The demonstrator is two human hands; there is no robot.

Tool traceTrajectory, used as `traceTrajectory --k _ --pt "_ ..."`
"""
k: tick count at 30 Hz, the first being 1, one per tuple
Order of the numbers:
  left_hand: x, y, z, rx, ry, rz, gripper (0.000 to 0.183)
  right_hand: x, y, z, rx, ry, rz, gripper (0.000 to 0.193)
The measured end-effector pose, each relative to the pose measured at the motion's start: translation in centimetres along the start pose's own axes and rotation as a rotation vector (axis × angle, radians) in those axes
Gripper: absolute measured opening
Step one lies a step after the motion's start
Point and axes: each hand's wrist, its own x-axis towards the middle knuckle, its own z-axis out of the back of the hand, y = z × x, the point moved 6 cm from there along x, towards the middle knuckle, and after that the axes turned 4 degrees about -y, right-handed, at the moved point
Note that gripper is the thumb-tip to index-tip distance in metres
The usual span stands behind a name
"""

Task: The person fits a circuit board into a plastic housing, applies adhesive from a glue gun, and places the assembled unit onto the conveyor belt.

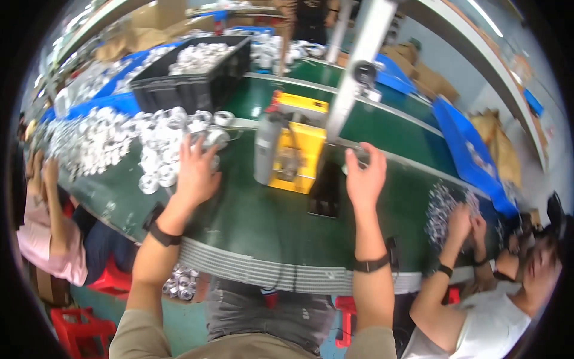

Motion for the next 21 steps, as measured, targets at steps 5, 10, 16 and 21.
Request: traceTrajectory --k 5,10,16,21 --pt "0.3 -2.1 0.5 -0.254 0.028 -0.018 0.035 0.0 -7.3 -2.3 -0.232 0.172 -0.047 0.061" --pt "-0.8 -3.9 -0.7 -0.61 0.192 -0.105 0.017 -0.9 -6.7 -2.7 -0.152 0.281 -0.096 0.05" --pt "-1.8 -6.7 -2.0 -0.978 0.42 -0.26 0.014 -0.6 -9.4 -2.7 -0.374 0.171 0.221 0.037" --pt "-2.5 -6.4 -2.1 -1.107 0.565 -0.164 0.017 -0.5 -9.2 -4.4 -0.2 0.309 -0.025 0.036"
